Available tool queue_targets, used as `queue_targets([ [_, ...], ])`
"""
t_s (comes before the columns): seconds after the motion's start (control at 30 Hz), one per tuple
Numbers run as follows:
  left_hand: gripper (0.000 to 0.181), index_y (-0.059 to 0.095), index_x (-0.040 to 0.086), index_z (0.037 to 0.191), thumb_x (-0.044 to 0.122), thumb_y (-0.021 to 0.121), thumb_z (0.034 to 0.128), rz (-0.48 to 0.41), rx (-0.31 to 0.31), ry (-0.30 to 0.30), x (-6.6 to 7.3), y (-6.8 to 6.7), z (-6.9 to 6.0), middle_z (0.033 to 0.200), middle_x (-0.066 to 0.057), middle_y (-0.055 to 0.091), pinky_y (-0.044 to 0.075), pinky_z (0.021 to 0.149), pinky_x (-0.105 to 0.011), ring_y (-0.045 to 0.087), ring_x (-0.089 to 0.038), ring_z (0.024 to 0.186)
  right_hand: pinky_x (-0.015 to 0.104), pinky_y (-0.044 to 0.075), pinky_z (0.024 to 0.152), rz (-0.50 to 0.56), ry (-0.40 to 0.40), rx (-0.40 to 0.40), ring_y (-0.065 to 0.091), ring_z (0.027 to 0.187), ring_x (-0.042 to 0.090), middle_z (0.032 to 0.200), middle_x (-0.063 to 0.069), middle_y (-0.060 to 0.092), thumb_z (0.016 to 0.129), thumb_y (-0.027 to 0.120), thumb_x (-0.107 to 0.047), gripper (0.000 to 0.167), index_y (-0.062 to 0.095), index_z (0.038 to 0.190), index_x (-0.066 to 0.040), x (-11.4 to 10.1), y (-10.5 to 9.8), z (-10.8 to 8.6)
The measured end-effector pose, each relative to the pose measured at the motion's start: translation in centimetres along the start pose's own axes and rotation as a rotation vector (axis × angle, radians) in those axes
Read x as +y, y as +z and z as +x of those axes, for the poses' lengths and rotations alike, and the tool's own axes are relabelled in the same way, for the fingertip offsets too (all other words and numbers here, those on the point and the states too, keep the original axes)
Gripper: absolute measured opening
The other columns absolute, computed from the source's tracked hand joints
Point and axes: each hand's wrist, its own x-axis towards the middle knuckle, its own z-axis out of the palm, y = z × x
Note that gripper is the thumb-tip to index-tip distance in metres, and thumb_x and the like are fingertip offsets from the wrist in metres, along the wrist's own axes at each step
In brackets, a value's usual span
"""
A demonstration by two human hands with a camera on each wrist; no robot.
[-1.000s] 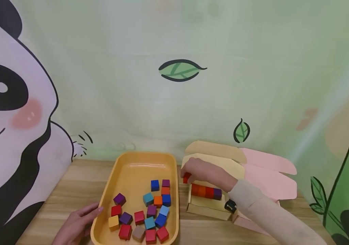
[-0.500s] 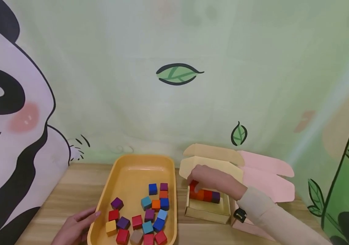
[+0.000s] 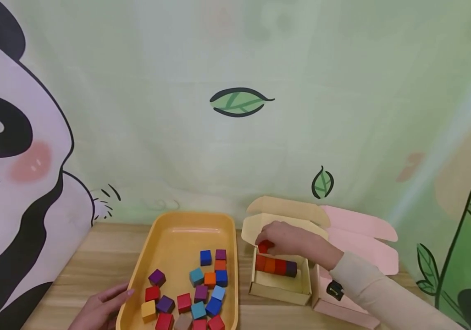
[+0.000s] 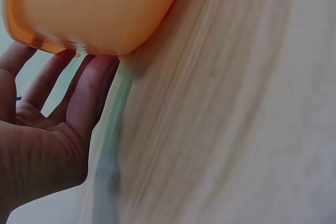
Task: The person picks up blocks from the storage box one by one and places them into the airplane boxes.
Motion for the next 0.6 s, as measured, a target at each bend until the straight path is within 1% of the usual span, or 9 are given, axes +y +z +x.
queue_targets([
  [0.07,0.086,0.042,-0.004,0.151,0.047,0.076,0.0893,0.001,0.001,-0.001,0.0,0.0,0.0,0.131,-0.032,0.059,0.061,0.079,-0.051,0.071,-0.036,0.09,0.022,0.053,0.071,-0.012,-0.002,0.003,0.056,0.077,0.013,0.089,0.002,0.07,0.085,0.078,-0.003,0.019,0.077,0.104,-0.005,0.2,-0.1,-0.4],
  [0.13,0.085,0.042,-0.003,0.151,0.046,0.075,0.0905,0.003,0.001,-0.001,0.1,0.0,0.0,0.131,-0.033,0.059,0.061,0.078,-0.051,0.072,-0.036,0.09,0.023,0.053,0.071,-0.014,0.0,-0.009,0.055,0.077,0.013,0.089,0.002,0.07,0.085,0.077,-0.002,0.019,0.077,0.104,-0.005,0.3,-0.2,-0.6],
  [0.33,0.084,0.043,-0.002,0.151,0.046,0.076,0.0897,0.002,0.004,0.001,0.3,0.2,0.0,0.133,-0.033,0.058,0.061,0.079,-0.051,0.071,-0.037,0.09,0.024,0.054,0.074,0.019,0.075,-0.063,0.054,0.078,0.013,0.09,0.0,0.068,0.085,0.078,-0.002,0.022,0.075,0.106,-0.008,0.4,0.2,-1.5],
  [0.4,0.085,0.044,-0.002,0.15,0.046,0.076,0.0891,0.001,0.002,0.003,0.4,0.3,-0.1,0.133,-0.033,0.058,0.061,0.079,-0.051,0.071,-0.037,0.091,0.023,0.054,0.074,0.011,0.098,-0.079,0.054,0.079,0.012,0.09,-0.001,0.068,0.085,0.079,-0.003,0.022,0.074,0.106,-0.009,0.4,0.6,-1.7],
  [0.47,0.083,0.045,-0.002,0.15,0.046,0.076,0.0899,-0.001,-0.003,0.003,0.4,0.3,-0.1,0.132,-0.032,0.058,0.061,0.079,-0.051,0.071,-0.037,0.091,0.023,0.054,0.074,-0.011,0.099,-0.09,0.055,0.079,0.012,0.09,-0.001,0.067,0.085,0.08,-0.004,0.022,0.074,0.105,-0.01,0.3,0.9,-1.9],
  [0.6,0.077,0.048,-0.002,0.148,0.044,0.075,0.0918,0.005,0.007,-0.005,0.4,0.1,-0.2,0.131,-0.031,0.06,0.061,0.08,-0.051,0.07,-0.036,0.091,0.022,0.054,0.073,-0.015,0.086,-0.111,0.055,0.08,0.012,0.091,0.0,0.066,0.085,0.08,-0.005,0.02,0.075,0.104,-0.01,0.0,1.6,-2.0],
])
